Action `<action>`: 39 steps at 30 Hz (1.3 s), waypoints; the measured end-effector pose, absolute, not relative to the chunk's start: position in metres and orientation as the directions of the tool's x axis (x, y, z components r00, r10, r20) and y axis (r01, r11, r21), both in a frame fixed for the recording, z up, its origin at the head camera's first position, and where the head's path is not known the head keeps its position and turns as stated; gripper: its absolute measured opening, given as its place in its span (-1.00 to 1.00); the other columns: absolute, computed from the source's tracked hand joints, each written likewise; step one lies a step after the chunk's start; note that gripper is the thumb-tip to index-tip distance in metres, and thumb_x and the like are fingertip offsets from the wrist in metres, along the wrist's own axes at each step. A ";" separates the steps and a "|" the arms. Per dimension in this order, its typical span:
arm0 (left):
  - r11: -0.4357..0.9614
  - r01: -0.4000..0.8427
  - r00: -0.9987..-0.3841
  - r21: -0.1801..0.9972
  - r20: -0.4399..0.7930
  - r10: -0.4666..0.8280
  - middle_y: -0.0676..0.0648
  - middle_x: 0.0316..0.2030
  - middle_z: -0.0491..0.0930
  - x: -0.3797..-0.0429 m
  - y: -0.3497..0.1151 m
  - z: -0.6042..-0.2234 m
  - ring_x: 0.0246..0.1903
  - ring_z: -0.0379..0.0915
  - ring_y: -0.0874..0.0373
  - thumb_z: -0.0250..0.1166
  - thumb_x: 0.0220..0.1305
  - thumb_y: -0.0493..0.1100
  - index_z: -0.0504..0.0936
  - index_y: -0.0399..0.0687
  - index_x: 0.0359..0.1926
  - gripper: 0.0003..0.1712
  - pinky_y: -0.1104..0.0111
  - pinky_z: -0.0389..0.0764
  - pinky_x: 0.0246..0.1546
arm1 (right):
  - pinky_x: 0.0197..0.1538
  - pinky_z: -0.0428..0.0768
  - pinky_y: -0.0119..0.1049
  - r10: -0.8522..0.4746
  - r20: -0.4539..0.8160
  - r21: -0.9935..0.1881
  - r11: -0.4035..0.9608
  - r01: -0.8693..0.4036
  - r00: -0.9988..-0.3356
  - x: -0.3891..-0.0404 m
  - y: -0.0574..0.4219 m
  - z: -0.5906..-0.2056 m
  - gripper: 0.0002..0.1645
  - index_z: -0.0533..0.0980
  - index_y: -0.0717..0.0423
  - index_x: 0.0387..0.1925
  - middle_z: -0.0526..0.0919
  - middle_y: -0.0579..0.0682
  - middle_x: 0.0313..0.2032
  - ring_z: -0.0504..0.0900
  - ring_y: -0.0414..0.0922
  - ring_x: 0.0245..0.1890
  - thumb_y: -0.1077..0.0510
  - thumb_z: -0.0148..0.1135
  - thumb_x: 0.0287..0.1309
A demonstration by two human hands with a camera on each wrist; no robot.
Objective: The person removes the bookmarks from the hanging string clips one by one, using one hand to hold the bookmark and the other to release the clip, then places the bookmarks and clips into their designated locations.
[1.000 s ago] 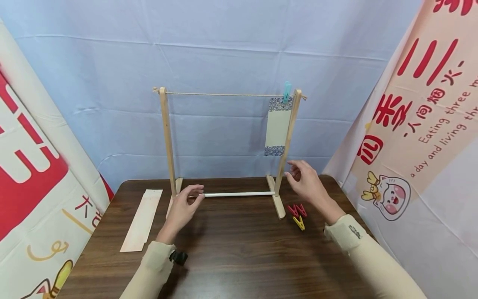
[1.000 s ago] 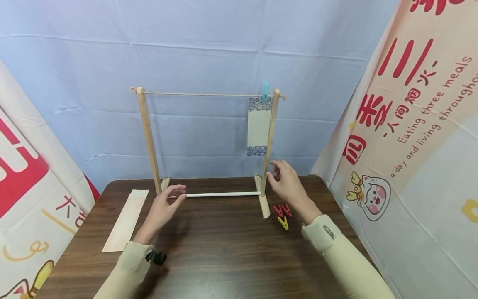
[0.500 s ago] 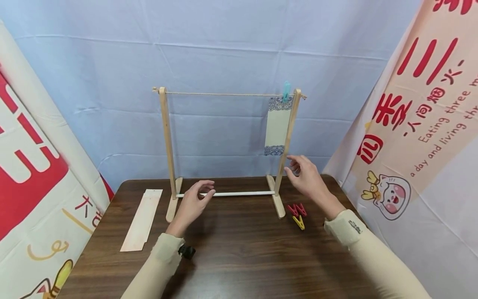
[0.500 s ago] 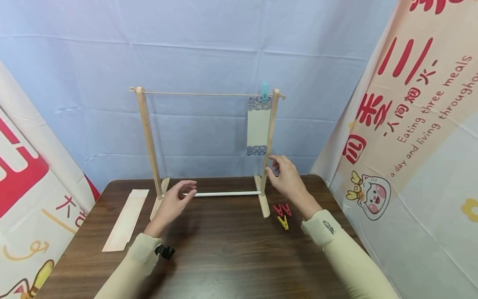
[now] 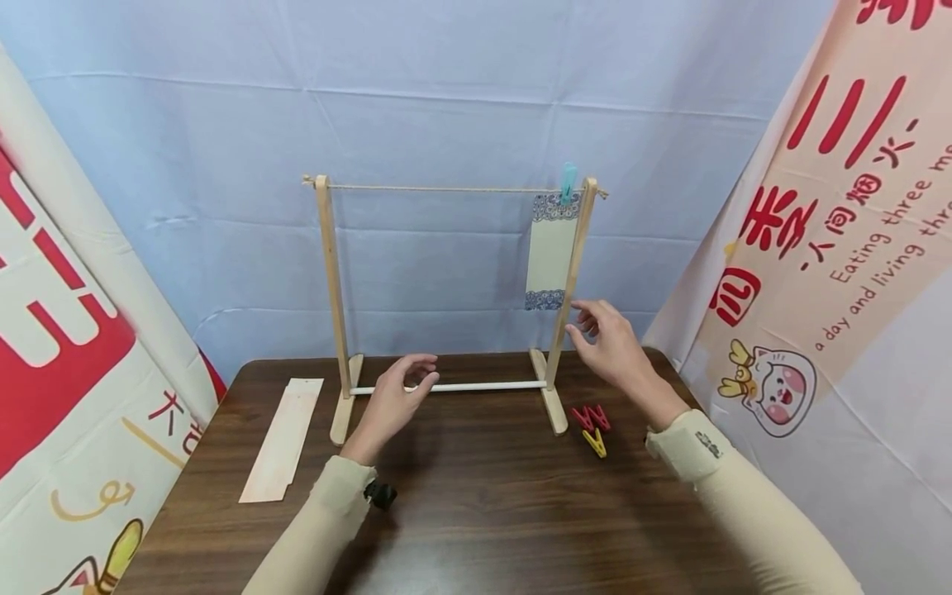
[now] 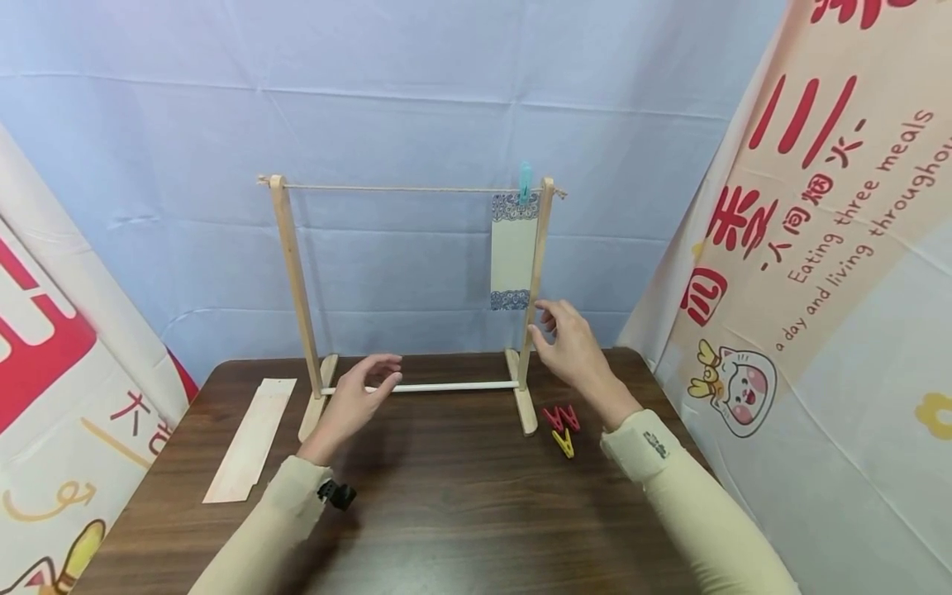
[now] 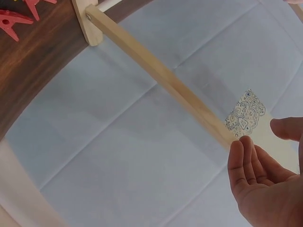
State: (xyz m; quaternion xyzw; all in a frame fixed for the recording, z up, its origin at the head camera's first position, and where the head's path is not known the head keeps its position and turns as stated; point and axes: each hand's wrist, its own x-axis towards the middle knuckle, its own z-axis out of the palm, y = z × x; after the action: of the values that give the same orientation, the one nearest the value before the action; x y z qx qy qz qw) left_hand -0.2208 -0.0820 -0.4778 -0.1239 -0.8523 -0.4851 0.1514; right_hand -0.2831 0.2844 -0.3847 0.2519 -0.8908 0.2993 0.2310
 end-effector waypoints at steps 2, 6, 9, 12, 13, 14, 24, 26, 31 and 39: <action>0.488 0.360 -0.924 0.795 0.374 0.072 0.00 0.03 0.71 -0.221 -0.080 -0.476 0.00 0.65 0.13 0.35 0.57 -0.08 0.66 0.05 0.28 -0.66 0.09 0.67 0.10 | -0.07 0.70 0.08 -0.313 0.574 -0.413 0.687 -0.598 -0.757 -0.284 0.284 -0.383 -0.53 0.56 0.45 0.24 0.64 0.26 -0.17 0.67 0.16 -0.19 0.31 0.38 0.39; 0.482 0.356 -0.929 0.801 0.361 0.085 0.02 0.03 0.70 -0.224 -0.075 -0.474 0.01 0.63 0.16 0.35 0.57 -0.05 0.66 0.09 0.27 -0.66 0.10 0.67 0.12 | -0.07 0.70 0.10 -0.316 0.586 -0.409 0.680 -0.609 -0.746 -0.284 0.284 -0.379 -0.53 0.56 0.44 0.25 0.63 0.26 -0.17 0.67 0.15 -0.20 0.33 0.38 0.38; 0.486 0.364 -0.925 0.794 0.371 0.087 0.06 0.02 0.70 -0.227 -0.072 -0.473 -0.01 0.63 0.18 0.36 0.57 -0.05 0.66 0.10 0.26 -0.67 0.14 0.68 0.08 | -0.06 0.70 0.10 -0.317 0.589 -0.403 0.682 -0.610 -0.743 -0.285 0.283 -0.375 -0.53 0.55 0.42 0.26 0.63 0.25 -0.17 0.67 0.15 -0.19 0.33 0.37 0.38; 0.491 0.377 -0.919 0.785 0.385 0.091 0.07 0.01 0.71 -0.230 -0.067 -0.470 -0.01 0.63 0.19 0.37 0.55 -0.07 0.67 0.09 0.26 -0.67 0.18 0.68 0.05 | -0.05 0.70 0.09 -0.317 0.590 -0.401 0.683 -0.611 -0.742 -0.286 0.283 -0.372 -0.53 0.55 0.42 0.27 0.63 0.25 -0.16 0.67 0.15 -0.18 0.33 0.37 0.39; 0.494 0.383 -0.916 0.780 0.390 0.094 0.07 0.01 0.71 -0.231 -0.066 -0.470 -0.01 0.63 0.20 0.37 0.55 -0.07 0.66 0.09 0.26 -0.66 0.19 0.68 0.04 | -0.05 0.70 0.09 -0.317 0.591 -0.400 0.683 -0.611 -0.742 -0.286 0.282 -0.371 -0.52 0.55 0.41 0.27 0.63 0.25 -0.15 0.67 0.15 -0.18 0.32 0.37 0.40; 0.494 0.389 -0.913 0.777 0.396 0.097 0.07 0.02 0.71 -0.231 -0.064 -0.469 -0.01 0.63 0.21 0.37 0.55 -0.07 0.66 0.08 0.26 -0.66 0.21 0.68 0.03 | -0.05 0.70 0.08 -0.319 0.592 -0.398 0.682 -0.613 -0.740 -0.285 0.282 -0.370 -0.52 0.55 0.41 0.27 0.63 0.25 -0.15 0.67 0.15 -0.18 0.32 0.37 0.40; 0.463 0.420 -0.903 0.780 0.412 0.124 0.01 0.04 0.71 -0.234 -0.049 -0.470 0.01 0.65 0.15 0.37 0.55 -0.07 0.65 0.07 0.28 -0.65 0.24 0.69 0.01 | -0.08 0.70 0.10 -0.350 0.633 -0.363 0.653 -0.665 -0.690 -0.288 0.279 -0.357 -0.54 0.56 0.43 0.25 0.63 0.26 -0.17 0.66 0.17 -0.19 0.35 0.37 0.39; 0.458 0.420 -0.903 0.783 0.412 0.124 0.02 0.04 0.71 -0.235 -0.047 -0.469 0.01 0.65 0.16 0.38 0.54 -0.08 0.65 0.08 0.27 -0.65 0.23 0.69 0.01 | -0.07 0.70 0.10 -0.351 0.638 -0.363 0.649 -0.669 -0.686 -0.289 0.278 -0.354 -0.54 0.56 0.43 0.25 0.63 0.25 -0.17 0.66 0.17 -0.19 0.35 0.37 0.38; 0.456 0.415 -0.906 0.787 0.404 0.126 0.02 0.05 0.71 -0.238 -0.042 -0.467 -0.01 0.64 0.17 0.39 0.53 -0.04 0.66 0.09 0.28 -0.63 0.22 0.68 0.01 | -0.05 0.70 0.08 -0.354 0.642 -0.356 0.648 -0.673 -0.680 -0.291 0.276 -0.347 -0.53 0.56 0.41 0.26 0.62 0.24 -0.17 0.65 0.14 -0.19 0.36 0.37 0.37; 0.441 0.413 -0.909 0.797 0.393 0.140 -0.08 0.13 0.70 -0.242 -0.036 -0.460 0.04 0.66 0.12 0.37 0.54 0.01 0.65 0.07 0.34 -0.57 0.16 0.69 0.05 | -0.05 0.68 0.07 -0.359 0.664 -0.340 0.636 -0.693 -0.656 -0.293 0.273 -0.338 -0.54 0.56 0.42 0.25 0.63 0.26 -0.16 0.63 0.13 -0.18 0.36 0.37 0.38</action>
State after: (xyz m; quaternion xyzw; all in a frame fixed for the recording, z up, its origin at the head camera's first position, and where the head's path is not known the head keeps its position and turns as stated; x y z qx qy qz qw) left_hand -0.2419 -0.0362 -0.4596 -0.1650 -0.8380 -0.5021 0.1359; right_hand -0.2934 0.2734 -0.3376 0.3059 -0.8599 0.2975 0.2801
